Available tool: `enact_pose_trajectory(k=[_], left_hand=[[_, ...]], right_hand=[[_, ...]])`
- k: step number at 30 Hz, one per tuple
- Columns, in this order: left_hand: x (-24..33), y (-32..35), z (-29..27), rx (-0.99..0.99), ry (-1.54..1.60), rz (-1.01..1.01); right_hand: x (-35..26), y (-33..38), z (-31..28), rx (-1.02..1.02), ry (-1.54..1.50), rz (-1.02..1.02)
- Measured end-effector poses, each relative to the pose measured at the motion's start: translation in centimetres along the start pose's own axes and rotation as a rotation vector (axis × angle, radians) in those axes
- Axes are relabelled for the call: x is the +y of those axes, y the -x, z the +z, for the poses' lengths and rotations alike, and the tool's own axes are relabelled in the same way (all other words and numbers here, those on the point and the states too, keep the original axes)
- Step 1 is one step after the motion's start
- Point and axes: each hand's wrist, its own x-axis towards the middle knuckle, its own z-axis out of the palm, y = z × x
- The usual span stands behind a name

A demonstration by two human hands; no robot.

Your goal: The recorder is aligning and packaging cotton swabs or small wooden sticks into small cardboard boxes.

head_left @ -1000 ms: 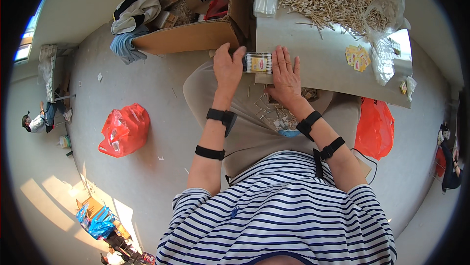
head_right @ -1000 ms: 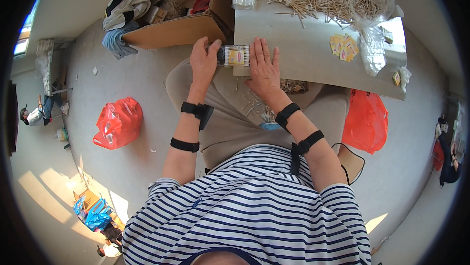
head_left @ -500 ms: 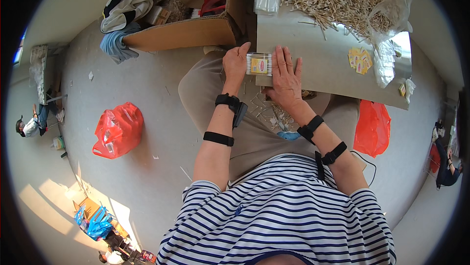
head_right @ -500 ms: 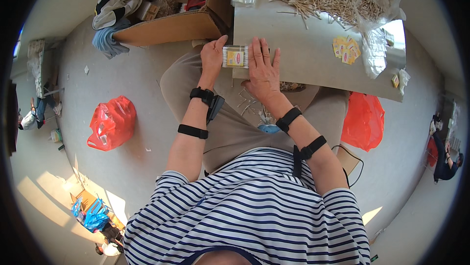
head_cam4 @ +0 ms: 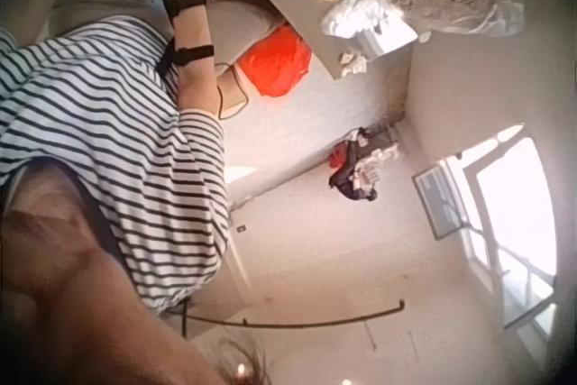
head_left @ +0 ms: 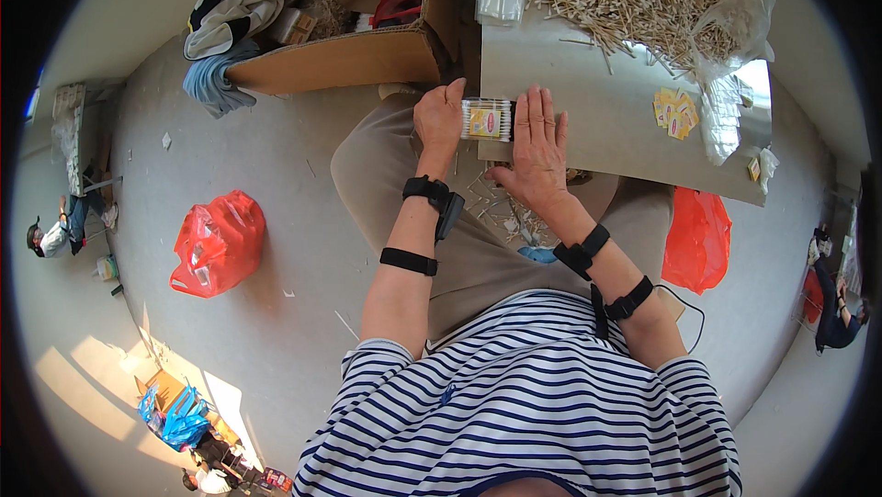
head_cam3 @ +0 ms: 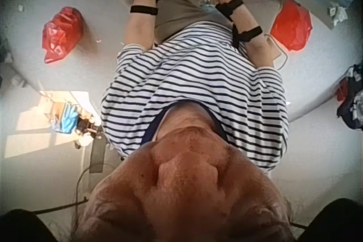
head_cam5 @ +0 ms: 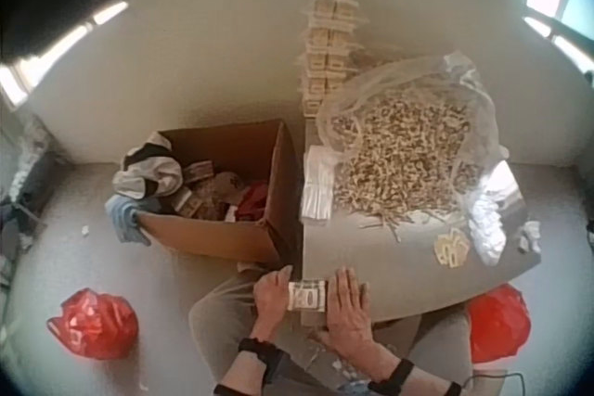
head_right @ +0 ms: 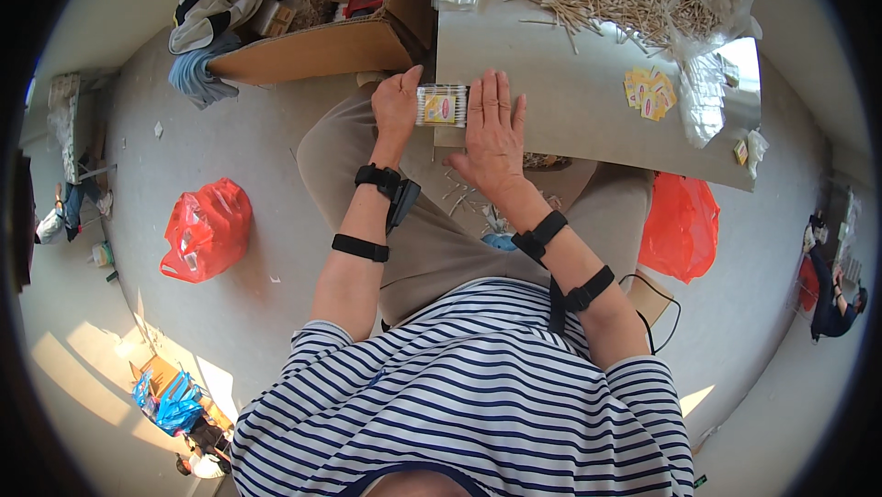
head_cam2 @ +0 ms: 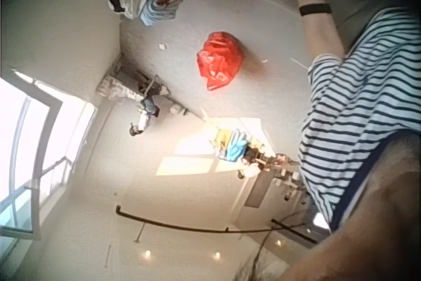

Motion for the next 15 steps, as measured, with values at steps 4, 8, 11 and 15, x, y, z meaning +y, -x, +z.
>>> enact_pose_trajectory(k=[4,8,11,15], left_hand=[[0.5,0.1,0.2,-0.002,0.037,-0.028],[0.1,-0.3,-0.3,-0.062,0.033,-0.026],[-0.2,-1.2,-2.3,-0.212,0.437,-0.241],[0.8,-1.4,-5.1,-0.559,0.622,-0.231]], right_hand=[[-1.2,-1.2,0.1,-0.022,0.028,-0.027],[-0.2,-1.1,2.0,0.003,0.048,-0.044],[-0.2,-1.2,2.1,0.018,0.032,-0.053],[-0.2,-1.1,1.8,0.03,0.059,-0.035]])
